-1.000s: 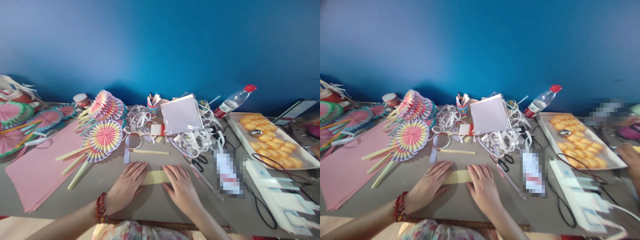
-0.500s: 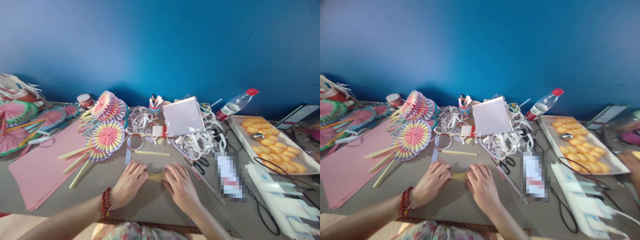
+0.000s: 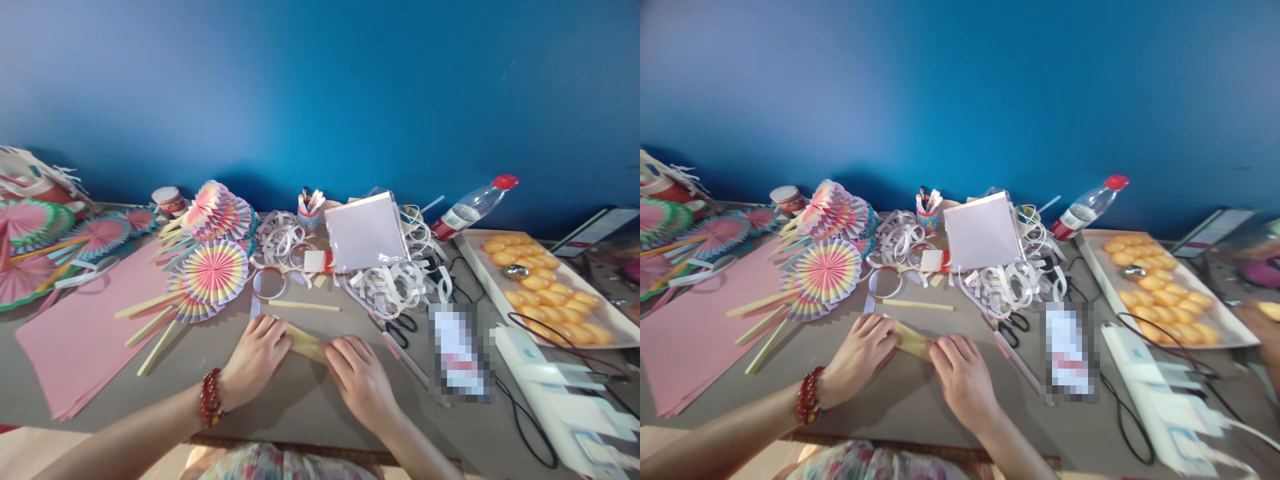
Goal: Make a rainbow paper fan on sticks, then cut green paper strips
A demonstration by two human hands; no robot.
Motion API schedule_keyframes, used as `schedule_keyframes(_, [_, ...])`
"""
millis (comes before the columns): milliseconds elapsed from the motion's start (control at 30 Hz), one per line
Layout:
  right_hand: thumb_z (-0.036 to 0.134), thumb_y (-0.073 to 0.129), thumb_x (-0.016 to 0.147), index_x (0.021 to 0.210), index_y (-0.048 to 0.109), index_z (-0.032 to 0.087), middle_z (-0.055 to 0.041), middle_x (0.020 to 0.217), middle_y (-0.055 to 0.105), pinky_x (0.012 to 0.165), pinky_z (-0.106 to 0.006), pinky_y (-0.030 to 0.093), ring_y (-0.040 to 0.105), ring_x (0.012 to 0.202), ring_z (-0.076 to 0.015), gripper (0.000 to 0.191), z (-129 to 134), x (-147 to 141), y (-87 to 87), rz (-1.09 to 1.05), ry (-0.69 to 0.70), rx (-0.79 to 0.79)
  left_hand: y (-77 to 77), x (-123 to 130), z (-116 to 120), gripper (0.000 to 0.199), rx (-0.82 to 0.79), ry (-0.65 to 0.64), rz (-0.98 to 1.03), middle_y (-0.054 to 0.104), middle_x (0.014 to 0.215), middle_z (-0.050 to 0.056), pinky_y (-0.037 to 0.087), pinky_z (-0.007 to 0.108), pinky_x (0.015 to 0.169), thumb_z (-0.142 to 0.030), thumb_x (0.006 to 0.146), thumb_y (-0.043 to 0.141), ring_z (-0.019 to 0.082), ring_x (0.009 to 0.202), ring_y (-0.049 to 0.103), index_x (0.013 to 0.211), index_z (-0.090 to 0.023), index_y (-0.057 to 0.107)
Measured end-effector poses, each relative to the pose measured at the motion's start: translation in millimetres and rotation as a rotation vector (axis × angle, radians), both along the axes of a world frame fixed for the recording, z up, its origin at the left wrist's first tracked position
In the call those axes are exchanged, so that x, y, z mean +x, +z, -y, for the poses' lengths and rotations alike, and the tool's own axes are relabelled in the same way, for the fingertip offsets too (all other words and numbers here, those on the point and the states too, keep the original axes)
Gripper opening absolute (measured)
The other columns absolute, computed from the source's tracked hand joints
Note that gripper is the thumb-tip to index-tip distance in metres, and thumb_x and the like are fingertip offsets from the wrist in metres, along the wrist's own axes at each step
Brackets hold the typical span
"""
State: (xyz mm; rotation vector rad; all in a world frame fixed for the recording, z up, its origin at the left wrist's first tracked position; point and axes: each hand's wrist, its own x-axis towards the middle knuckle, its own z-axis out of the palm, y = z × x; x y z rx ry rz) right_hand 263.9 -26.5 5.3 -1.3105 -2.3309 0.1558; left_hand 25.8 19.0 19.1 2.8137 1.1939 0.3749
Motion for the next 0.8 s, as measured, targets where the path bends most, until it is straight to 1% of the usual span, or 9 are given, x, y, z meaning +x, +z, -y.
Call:
schedule_keyframes(100, [0.011,0.048,0.095,0.111,0.062,0.017,-0.0075,0.092,0.064,0.077,-0.034,0.044,0.058,0.085,-0.0211,0.023,1.0,-0.6,2.0,0.004,-0.008,-0.027,4.1,0.7,-0.7,0.013,0.002,-0.042,-0.005,0.059,0.1,0.007,0.04,0.038,0.087,-0.013,0.094,0.052,0.022,0.094,0.05,0.087,-0.017,0.062])
schedule_keyframes(167, [0.011,0.049,0.094,0.097,0.064,0.019,-0.0062,0.087,0.063,0.079,-0.035,0.044,0.057,0.082,-0.0208,0.017,0.7,-1.6,4.7,0.014,0.0,-0.045,4.8,1.9,-0.6,0.011,-0.013,-0.066,0.007,0.061,0.105,0.008,0.04,0.04,0.09,-0.013,0.093,0.052,0.024,0.099,0.051,0.088,-0.017,0.061])
schedule_keyframes(233, [0.012,0.048,0.095,0.085,0.062,0.02,-0.0045,0.081,0.061,0.078,-0.035,0.044,0.055,0.078,-0.0199,0.018,0.7,-2.6,6.5,0.018,0.001,-0.047,4.0,3.0,-0.6,0.012,-0.038,-0.088,0.019,0.062,0.102,0.008,0.042,0.04,0.088,-0.013,0.093,0.051,0.024,0.097,0.053,0.089,-0.017,0.061])
schedule_keyframes(300, [0.011,0.046,0.095,0.081,0.06,0.02,-0.0044,0.081,0.062,0.078,-0.035,0.044,0.056,0.078,-0.0195,0.022,2.0,-2.9,6.1,0.003,-0.006,-0.028,1.7,2.9,-0.7,0.015,-0.048,-0.099,0.035,0.063,0.097,0.008,0.045,0.039,0.084,-0.012,0.095,0.048,0.022,0.091,0.055,0.088,-0.017,0.061])
schedule_keyframes(367, [0.009,0.044,0.096,0.082,0.06,0.019,-0.0056,0.09,0.066,0.079,-0.034,0.045,0.058,0.085,-0.0198,0.023,5.0,-1.8,3.1,-0.032,0.002,-0.025,-1.5,0.8,-0.2,0.017,-0.049,-0.101,0.041,0.064,0.097,0.008,0.046,0.037,0.083,-0.011,0.095,0.047,0.021,0.09,0.057,0.088,-0.017,0.061])
schedule_keyframes(467, [0.009,0.047,0.094,0.085,0.061,0.02,-0.0064,0.104,0.068,0.084,-0.034,0.047,0.06,0.097,-0.021,0.02,11.3,2.6,-3.3,-0.057,0.041,-0.106,-6.6,-6.3,2.3,0.015,-0.07,-0.119,0.044,0.065,0.108,0.008,0.048,0.036,0.085,-0.014,0.095,0.05,0.022,0.099,0.058,0.088,-0.017,0.063])
schedule_keyframes(533, [0.01,0.05,0.093,0.089,0.062,0.02,-0.0058,0.108,0.068,0.085,-0.035,0.047,0.061,0.1,-0.0216,0.017,14.4,6.2,-6.0,-0.051,0.043,-0.155,-8.7,-12.1,4.5,0.015,-0.085,-0.131,0.07,0.066,0.113,0.007,0.048,0.037,0.088,-0.019,0.096,0.052,0.022,0.104,0.057,0.088,-0.018,0.064])
schedule_keyframes(600, [0.009,0.051,0.093,0.093,0.063,0.021,-0.0052,0.106,0.069,0.085,-0.035,0.048,0.062,0.1,-0.0211,0.017,15.1,8.7,-6.2,-0.055,0.03,-0.156,-9.5,-17.0,6.6,0.017,-0.092,-0.113,0.107,0.066,0.112,0.006,0.049,0.036,0.087,-0.021,0.097,0.051,0.022,0.102,0.058,0.088,-0.019,0.065])
schedule_keyframes(800, [0.01,0.047,0.095,0.093,0.06,0.021,-0.0047,0.091,0.068,0.078,-0.033,0.049,0.063,0.086,-0.0196,0.017,5.2,5.3,0.2,-0.102,-0.062,-0.16,-11.9,-20.7,10.3,0.025,-0.188,0.014,0.164,0.065,0.089,0.006,0.048,0.034,0.077,-0.021,0.101,0.043,0.019,0.083,0.059,0.087,-0.017,0.064])
